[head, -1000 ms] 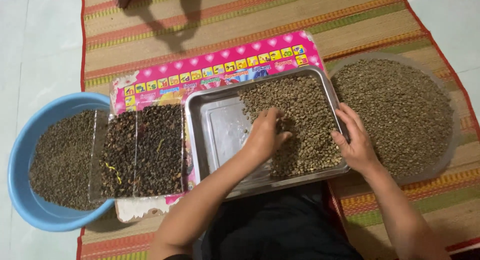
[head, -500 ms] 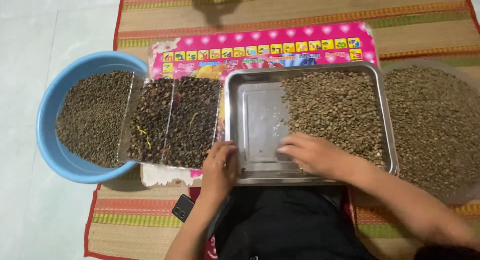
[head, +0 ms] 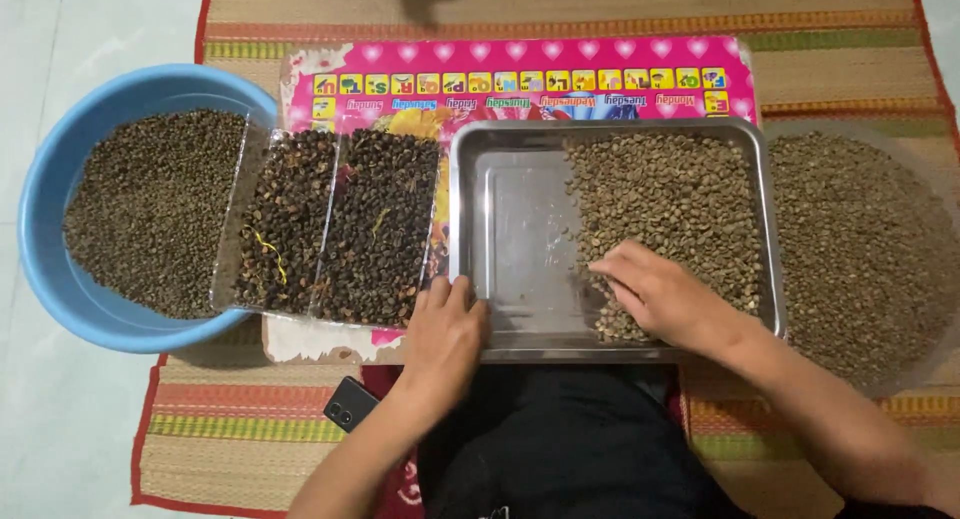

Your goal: Manually sorting green coffee beans on a tray to remove defects and debris.

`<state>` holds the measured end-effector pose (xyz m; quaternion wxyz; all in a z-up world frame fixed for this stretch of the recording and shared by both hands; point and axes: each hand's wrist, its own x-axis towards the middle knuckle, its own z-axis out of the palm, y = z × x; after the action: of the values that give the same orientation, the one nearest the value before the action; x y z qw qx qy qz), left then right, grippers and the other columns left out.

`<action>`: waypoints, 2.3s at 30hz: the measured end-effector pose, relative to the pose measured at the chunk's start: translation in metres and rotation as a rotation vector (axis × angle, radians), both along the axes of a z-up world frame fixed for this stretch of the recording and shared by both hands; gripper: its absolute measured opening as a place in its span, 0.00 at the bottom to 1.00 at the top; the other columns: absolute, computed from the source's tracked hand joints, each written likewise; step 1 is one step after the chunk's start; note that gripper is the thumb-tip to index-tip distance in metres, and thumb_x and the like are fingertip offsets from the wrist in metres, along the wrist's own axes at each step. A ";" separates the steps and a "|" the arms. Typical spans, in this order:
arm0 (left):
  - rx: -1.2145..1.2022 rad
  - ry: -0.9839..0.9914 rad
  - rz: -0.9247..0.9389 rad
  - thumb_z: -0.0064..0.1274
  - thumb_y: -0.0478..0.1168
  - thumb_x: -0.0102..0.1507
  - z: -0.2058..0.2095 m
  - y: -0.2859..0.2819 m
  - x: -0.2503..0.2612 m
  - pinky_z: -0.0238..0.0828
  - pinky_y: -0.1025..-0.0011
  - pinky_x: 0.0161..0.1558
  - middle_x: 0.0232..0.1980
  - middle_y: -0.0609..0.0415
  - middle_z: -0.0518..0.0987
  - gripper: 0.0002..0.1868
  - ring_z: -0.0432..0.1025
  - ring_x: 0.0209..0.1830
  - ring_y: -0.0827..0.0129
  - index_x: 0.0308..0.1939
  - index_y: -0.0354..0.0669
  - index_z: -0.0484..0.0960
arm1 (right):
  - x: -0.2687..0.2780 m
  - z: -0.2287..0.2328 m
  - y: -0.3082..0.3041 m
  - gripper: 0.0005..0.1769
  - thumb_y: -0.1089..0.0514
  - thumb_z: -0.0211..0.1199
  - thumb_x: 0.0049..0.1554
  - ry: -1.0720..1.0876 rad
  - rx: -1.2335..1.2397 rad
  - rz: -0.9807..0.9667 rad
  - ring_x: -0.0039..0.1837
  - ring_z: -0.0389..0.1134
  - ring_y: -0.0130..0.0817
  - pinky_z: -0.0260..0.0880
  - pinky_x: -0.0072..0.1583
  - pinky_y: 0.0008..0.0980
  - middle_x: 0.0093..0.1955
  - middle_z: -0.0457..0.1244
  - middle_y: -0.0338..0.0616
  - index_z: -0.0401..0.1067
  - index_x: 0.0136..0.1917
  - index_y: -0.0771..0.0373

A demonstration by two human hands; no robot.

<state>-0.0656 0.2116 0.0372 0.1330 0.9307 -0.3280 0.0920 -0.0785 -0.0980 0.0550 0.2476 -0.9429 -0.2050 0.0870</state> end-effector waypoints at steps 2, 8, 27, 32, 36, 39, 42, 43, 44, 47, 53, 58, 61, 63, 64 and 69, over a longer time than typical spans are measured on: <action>0.102 0.034 -0.016 0.57 0.39 0.58 -0.004 -0.007 0.010 0.59 0.60 0.38 0.39 0.52 0.75 0.03 0.66 0.42 0.54 0.31 0.49 0.86 | -0.002 -0.018 0.002 0.15 0.61 0.58 0.60 0.133 -0.048 -0.031 0.58 0.71 0.32 0.74 0.60 0.30 0.55 0.66 0.37 0.73 0.60 0.55; 0.094 -0.006 -0.024 0.60 0.41 0.58 -0.013 -0.021 0.036 0.60 0.59 0.41 0.40 0.49 0.75 0.05 0.67 0.42 0.53 0.35 0.46 0.86 | 0.006 -0.036 0.036 0.14 0.66 0.60 0.57 0.104 -0.011 0.089 0.52 0.70 0.38 0.75 0.51 0.35 0.49 0.64 0.43 0.71 0.57 0.60; -0.854 0.630 0.045 0.65 0.33 0.59 0.023 -0.049 0.015 0.78 0.69 0.38 0.36 0.49 0.83 0.09 0.81 0.36 0.56 0.43 0.40 0.86 | 0.011 -0.038 0.042 0.13 0.67 0.64 0.57 0.549 1.316 -0.445 0.34 0.71 0.35 0.77 0.32 0.32 0.36 0.69 0.60 0.72 0.53 0.79; -1.038 0.771 0.140 0.70 0.35 0.56 0.004 -0.061 0.012 0.79 0.73 0.36 0.33 0.52 0.84 0.09 0.81 0.34 0.66 0.39 0.40 0.88 | 0.004 -0.036 0.056 0.12 0.65 0.65 0.58 0.358 1.199 -0.396 0.34 0.72 0.38 0.80 0.35 0.36 0.32 0.69 0.59 0.74 0.50 0.80; -1.115 0.888 0.180 0.70 0.33 0.56 0.000 -0.063 0.008 0.80 0.73 0.31 0.31 0.49 0.83 0.08 0.80 0.30 0.68 0.37 0.36 0.88 | 0.001 -0.033 0.066 0.08 0.65 0.64 0.59 0.209 1.173 -0.358 0.35 0.72 0.37 0.80 0.38 0.36 0.35 0.69 0.56 0.77 0.47 0.75; -1.245 0.988 0.165 0.67 0.30 0.58 -0.003 -0.061 0.008 0.83 0.72 0.32 0.31 0.49 0.82 0.07 0.80 0.29 0.67 0.39 0.31 0.87 | -0.003 -0.035 0.070 0.09 0.63 0.63 0.60 0.188 1.201 -0.370 0.38 0.70 0.35 0.78 0.42 0.36 0.39 0.68 0.53 0.75 0.49 0.73; -1.317 1.057 0.150 0.65 0.28 0.59 -0.009 -0.060 0.010 0.84 0.71 0.31 0.31 0.47 0.80 0.07 0.80 0.29 0.64 0.40 0.26 0.86 | -0.001 -0.039 0.071 0.10 0.62 0.60 0.62 0.226 1.216 -0.359 0.38 0.68 0.35 0.77 0.43 0.37 0.39 0.67 0.53 0.73 0.49 0.74; -1.321 1.054 0.152 0.65 0.28 0.59 -0.010 -0.060 0.010 0.84 0.71 0.31 0.31 0.47 0.80 0.07 0.80 0.29 0.64 0.40 0.26 0.86 | 0.000 -0.038 0.072 0.10 0.62 0.60 0.62 0.228 1.214 -0.356 0.38 0.68 0.35 0.77 0.43 0.37 0.39 0.67 0.53 0.73 0.49 0.74; -1.340 1.058 0.154 0.65 0.28 0.59 -0.012 -0.059 0.010 0.85 0.70 0.31 0.31 0.47 0.79 0.08 0.80 0.28 0.64 0.40 0.26 0.85 | 0.001 -0.038 0.072 0.11 0.61 0.61 0.62 0.275 1.223 -0.380 0.39 0.69 0.34 0.77 0.44 0.36 0.38 0.67 0.52 0.74 0.50 0.74; -1.291 0.940 0.166 0.67 0.30 0.58 -0.010 -0.057 0.004 0.83 0.71 0.34 0.33 0.49 0.79 0.10 0.79 0.31 0.67 0.42 0.30 0.86 | 0.002 -0.038 0.072 0.11 0.60 0.62 0.62 0.335 1.208 -0.415 0.40 0.71 0.33 0.78 0.44 0.34 0.38 0.69 0.51 0.75 0.52 0.73; -0.814 0.282 0.151 0.63 0.32 0.59 0.026 -0.040 -0.033 0.81 0.63 0.34 0.40 0.42 0.81 0.22 0.79 0.36 0.53 0.57 0.32 0.76 | 0.029 -0.004 0.087 0.09 0.65 0.66 0.57 0.269 0.883 -0.391 0.39 0.72 0.33 0.76 0.44 0.35 0.37 0.71 0.54 0.78 0.52 0.71; -0.616 0.178 0.115 0.58 0.34 0.60 0.020 -0.037 -0.046 0.69 0.62 0.33 0.37 0.49 0.73 0.11 0.71 0.33 0.55 0.39 0.40 0.71 | 0.076 0.070 0.160 0.10 0.65 0.61 0.57 -0.063 0.490 -0.045 0.42 0.67 0.27 0.67 0.43 0.24 0.47 0.70 0.40 0.79 0.52 0.64; -0.455 0.119 0.062 0.58 0.38 0.59 0.003 -0.033 -0.046 0.69 0.59 0.33 0.37 0.43 0.76 0.07 0.72 0.33 0.50 0.36 0.37 0.78 | 0.094 0.072 0.180 0.23 0.59 0.54 0.60 0.082 0.373 0.102 0.52 0.74 0.36 0.77 0.53 0.33 0.66 0.66 0.49 0.68 0.69 0.64; -0.482 0.134 0.028 0.58 0.35 0.60 0.008 -0.028 -0.043 0.67 0.58 0.36 0.37 0.46 0.71 0.08 0.69 0.33 0.50 0.35 0.39 0.73 | 0.094 0.067 0.168 0.25 0.61 0.55 0.59 -0.038 0.316 0.110 0.68 0.66 0.48 0.68 0.65 0.42 0.73 0.61 0.54 0.66 0.70 0.69; -0.489 0.137 0.010 0.58 0.35 0.60 0.008 -0.023 -0.039 0.67 0.58 0.36 0.37 0.46 0.71 0.08 0.69 0.33 0.50 0.35 0.39 0.73 | 0.095 0.066 0.150 0.25 0.61 0.55 0.59 -0.042 0.307 0.093 0.68 0.66 0.48 0.68 0.65 0.42 0.73 0.61 0.54 0.66 0.70 0.69; -0.505 0.011 0.065 0.54 0.33 0.62 -0.016 -0.011 -0.030 0.76 0.66 0.48 0.49 0.49 0.79 0.09 0.78 0.49 0.55 0.46 0.44 0.82 | 0.073 0.059 0.041 0.18 0.64 0.58 0.62 0.059 0.184 -0.157 0.59 0.73 0.50 0.73 0.59 0.46 0.56 0.70 0.51 0.73 0.65 0.65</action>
<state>-0.0957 0.2008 0.0210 0.3600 0.8785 -0.2640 0.1702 -0.0052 -0.0569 0.1142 0.3451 -0.9264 -0.1305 0.0758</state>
